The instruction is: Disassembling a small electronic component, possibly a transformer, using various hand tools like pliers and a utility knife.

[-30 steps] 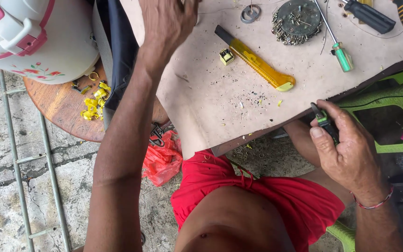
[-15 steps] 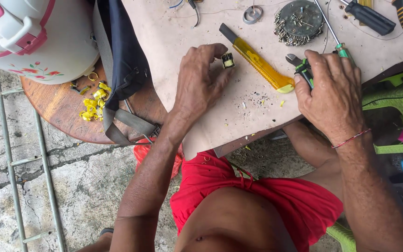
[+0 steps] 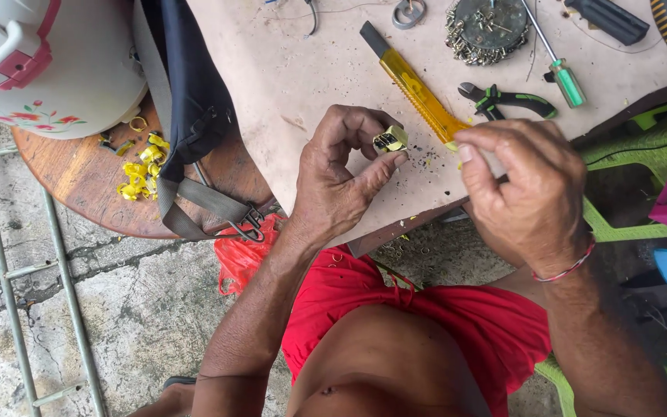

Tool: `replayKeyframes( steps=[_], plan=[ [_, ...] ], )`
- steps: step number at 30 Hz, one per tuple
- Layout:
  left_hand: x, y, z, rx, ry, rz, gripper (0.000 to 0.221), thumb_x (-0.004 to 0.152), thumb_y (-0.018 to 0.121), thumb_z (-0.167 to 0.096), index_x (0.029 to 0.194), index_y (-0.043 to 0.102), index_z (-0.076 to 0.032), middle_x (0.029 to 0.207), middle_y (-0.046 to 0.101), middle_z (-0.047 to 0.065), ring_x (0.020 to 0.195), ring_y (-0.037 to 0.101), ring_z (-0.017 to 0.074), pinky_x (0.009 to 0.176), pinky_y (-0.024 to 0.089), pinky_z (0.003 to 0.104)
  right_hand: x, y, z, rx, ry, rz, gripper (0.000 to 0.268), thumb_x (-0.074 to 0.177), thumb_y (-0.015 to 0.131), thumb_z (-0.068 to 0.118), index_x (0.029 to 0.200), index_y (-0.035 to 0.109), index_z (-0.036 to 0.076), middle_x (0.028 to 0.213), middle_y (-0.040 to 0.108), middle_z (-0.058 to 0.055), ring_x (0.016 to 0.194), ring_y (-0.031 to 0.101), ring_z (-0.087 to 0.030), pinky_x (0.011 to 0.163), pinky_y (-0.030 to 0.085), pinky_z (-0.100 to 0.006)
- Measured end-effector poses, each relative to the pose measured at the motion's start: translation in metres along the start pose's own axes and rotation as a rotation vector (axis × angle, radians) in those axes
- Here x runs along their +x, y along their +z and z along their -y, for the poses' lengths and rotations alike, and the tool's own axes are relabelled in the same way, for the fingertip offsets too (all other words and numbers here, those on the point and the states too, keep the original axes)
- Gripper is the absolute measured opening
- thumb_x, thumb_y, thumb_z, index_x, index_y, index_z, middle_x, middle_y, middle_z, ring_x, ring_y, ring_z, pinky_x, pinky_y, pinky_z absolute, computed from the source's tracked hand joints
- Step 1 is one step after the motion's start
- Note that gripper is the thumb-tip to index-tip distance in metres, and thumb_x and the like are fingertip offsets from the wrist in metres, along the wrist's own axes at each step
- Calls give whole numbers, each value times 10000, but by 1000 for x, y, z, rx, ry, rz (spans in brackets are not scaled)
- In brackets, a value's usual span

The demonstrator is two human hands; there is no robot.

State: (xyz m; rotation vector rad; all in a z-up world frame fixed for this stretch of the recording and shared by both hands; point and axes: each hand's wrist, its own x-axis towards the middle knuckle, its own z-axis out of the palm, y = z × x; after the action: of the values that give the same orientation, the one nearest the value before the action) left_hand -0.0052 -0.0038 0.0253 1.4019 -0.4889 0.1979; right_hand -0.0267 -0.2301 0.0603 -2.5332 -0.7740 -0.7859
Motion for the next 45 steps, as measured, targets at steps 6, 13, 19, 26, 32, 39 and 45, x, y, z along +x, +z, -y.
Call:
replayKeyframes(
  steps=[6,13,19,26,32,39,45],
  plan=[
    [-8,12,-34,263,145,165,132,1015,671,-91,1068,556,-56,1038,637,98,894,597,199,796,517,316,14,-9,41,28,-62,-18,73,1027,700,84,1042,701,12,993,751,-106,863,720,-267,773,525,-431],
    [-27,11,-36,143,-23,170,174,944,743,-55,1064,617,-49,1056,671,118,1032,670,236,960,553,339,-8,3,46,-85,-10,77,84,941,608,50,961,541,96,847,553,-73,701,540,-297,681,422,-430],
    [-24,9,-20,24,-130,42,201,956,724,-37,1096,585,-73,1101,635,105,1047,618,177,936,488,277,-13,-18,0,1,48,36,116,1076,533,100,1015,595,24,890,622,-127,739,601,-307,675,472,-436],
    [-19,6,13,1,-206,-77,286,972,733,-86,1215,582,-68,967,646,36,823,595,88,756,503,209,-13,-63,-96,-241,205,60,101,1133,682,-72,1215,733,-101,1100,692,-233,917,675,-361,829,532,-471],
    [-24,5,15,-83,-238,-180,299,956,743,-80,1217,601,-53,956,623,4,862,569,61,773,487,183,8,-2,-39,-54,84,289,207,1029,709,124,1185,705,-12,1067,664,-135,896,665,-300,782,561,-418],
    [-27,4,24,-221,-277,-217,386,951,764,-62,1305,612,-36,860,717,57,749,624,40,676,463,164,32,65,-28,-428,2,287,631,909,815,482,1314,612,42,1049,623,-74,975,613,-259,744,564,-389],
    [-26,6,28,-253,-227,-221,464,914,791,0,1332,592,-23,1103,674,76,978,674,112,919,587,233,22,29,-17,-119,246,428,530,1058,597,43,1536,460,-141,1081,513,-204,687,574,-227,476,551,-300]
  ],
)
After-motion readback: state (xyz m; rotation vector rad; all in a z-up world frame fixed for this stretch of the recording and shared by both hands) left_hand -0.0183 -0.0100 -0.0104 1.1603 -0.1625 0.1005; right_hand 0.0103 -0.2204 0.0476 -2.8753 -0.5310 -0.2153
